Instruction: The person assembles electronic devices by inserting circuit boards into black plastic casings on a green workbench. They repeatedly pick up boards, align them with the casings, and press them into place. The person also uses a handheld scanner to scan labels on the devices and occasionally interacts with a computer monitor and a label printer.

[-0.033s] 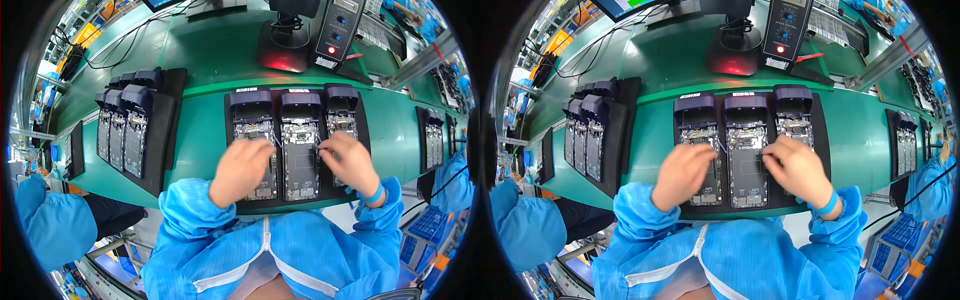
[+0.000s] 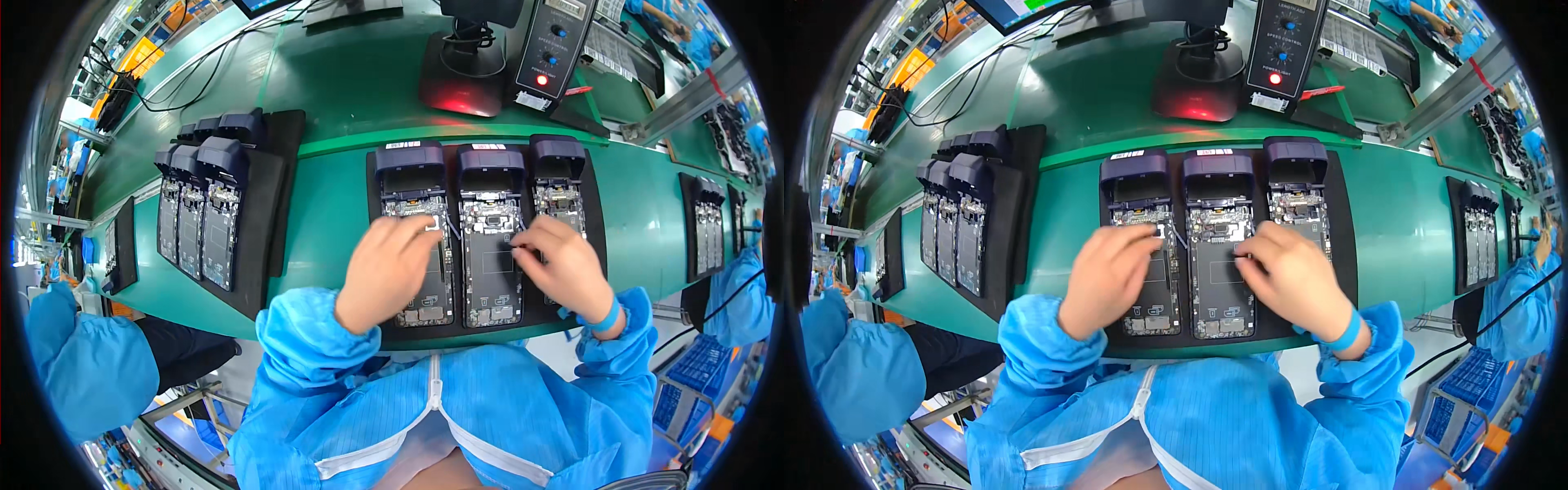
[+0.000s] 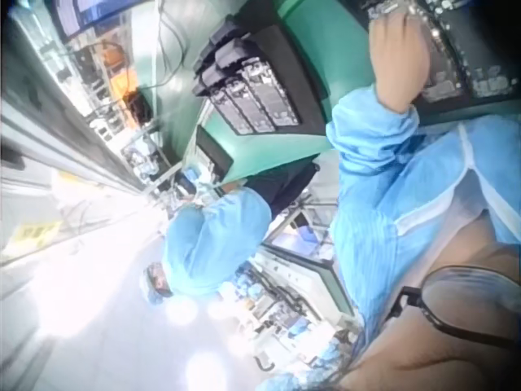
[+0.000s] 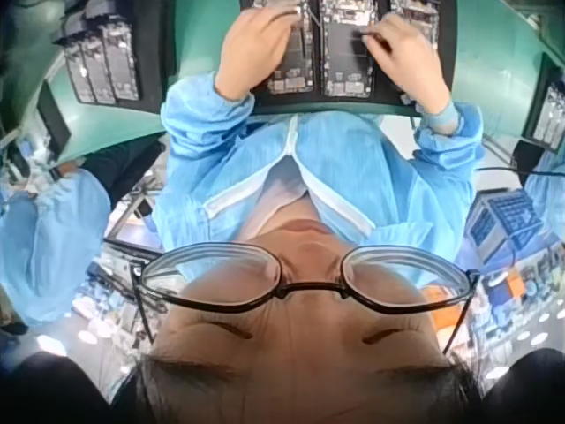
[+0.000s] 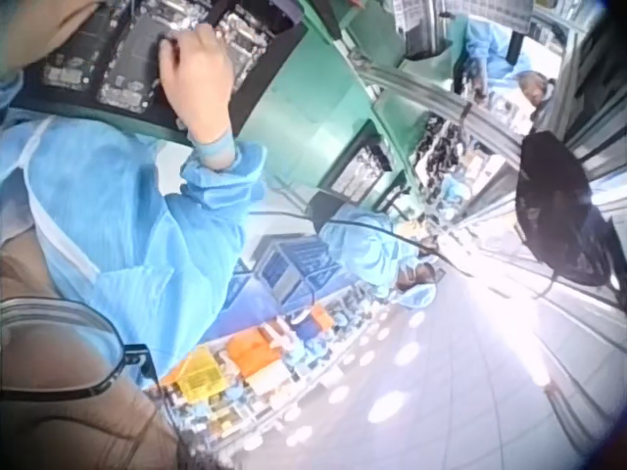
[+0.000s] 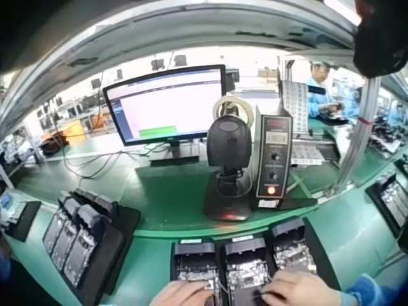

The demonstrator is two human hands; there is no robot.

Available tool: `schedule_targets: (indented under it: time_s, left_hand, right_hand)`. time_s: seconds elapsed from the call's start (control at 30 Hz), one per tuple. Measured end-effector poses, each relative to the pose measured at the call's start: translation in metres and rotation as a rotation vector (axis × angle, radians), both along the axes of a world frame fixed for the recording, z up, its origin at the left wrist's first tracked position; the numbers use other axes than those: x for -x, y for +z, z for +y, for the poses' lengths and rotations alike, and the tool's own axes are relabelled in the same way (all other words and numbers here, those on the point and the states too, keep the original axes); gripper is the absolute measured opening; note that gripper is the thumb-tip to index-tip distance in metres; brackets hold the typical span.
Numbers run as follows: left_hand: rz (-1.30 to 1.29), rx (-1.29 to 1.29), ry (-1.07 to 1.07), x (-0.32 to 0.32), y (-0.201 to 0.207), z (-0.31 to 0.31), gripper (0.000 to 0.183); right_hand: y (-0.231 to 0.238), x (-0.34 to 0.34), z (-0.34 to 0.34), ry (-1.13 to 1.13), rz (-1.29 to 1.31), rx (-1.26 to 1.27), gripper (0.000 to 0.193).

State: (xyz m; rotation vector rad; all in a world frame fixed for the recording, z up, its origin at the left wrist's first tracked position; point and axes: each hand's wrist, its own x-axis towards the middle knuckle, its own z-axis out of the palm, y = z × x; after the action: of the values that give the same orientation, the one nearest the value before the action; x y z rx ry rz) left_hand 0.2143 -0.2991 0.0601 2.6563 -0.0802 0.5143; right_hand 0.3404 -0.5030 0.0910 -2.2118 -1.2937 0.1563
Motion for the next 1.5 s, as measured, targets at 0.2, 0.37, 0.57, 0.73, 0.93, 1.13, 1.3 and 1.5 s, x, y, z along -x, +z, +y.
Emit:
schedule_targets:
  time_s: [0.2, 0.37, 0.57, 0.73, 0.93, 1.13, 1.3, 1.5]
  left_hand:
    - [0.024, -0.118, -0.039, -0.019, -0.005, 0.003, 0.049]
    - [0.167, -0.102, 0.021, -0.005, -0.023, 0.002, 0.081]
    - [0.165, -0.004, 0.029, -0.003, -0.029, 0.004, 0.078]
    - [0.150, 0.024, 0.025, -0.002, -0.031, 0.005, 0.071]
    - [0.130, 0.063, 0.025, -0.001, -0.031, 0.005, 0.068]
    - [0.115, 0.050, 0.024, -0.001, -0.033, 0.006, 0.065]
    - [0.115, 0.045, 0.026, 0.000, -0.033, 0.006, 0.065]
    - [0.112, 0.051, 0.028, 0.000, -0.033, 0.005, 0.066]
  right_hand:
    - [-0.019, 0.005, 0.054, 0.040, -0.208, -0.057, 0.008]
    - [-0.029, 0.010, 0.067, 0.042, -0.315, 0.023, 0.009]
    - [-0.027, 0.010, 0.078, 0.003, -0.175, 0.162, 0.011]
    - [-0.021, 0.009, 0.084, -0.024, -0.098, 0.229, 0.013]
    - [-0.020, 0.014, 0.087, -0.069, -0.091, 0.291, 0.015]
    - [-0.019, 0.018, 0.089, -0.120, -0.064, 0.291, 0.015]
    - [-0.020, 0.022, 0.088, -0.141, -0.115, 0.273, 0.015]
    - [-0.024, 0.029, 0.087, -0.157, -0.201, 0.261, 0.014]
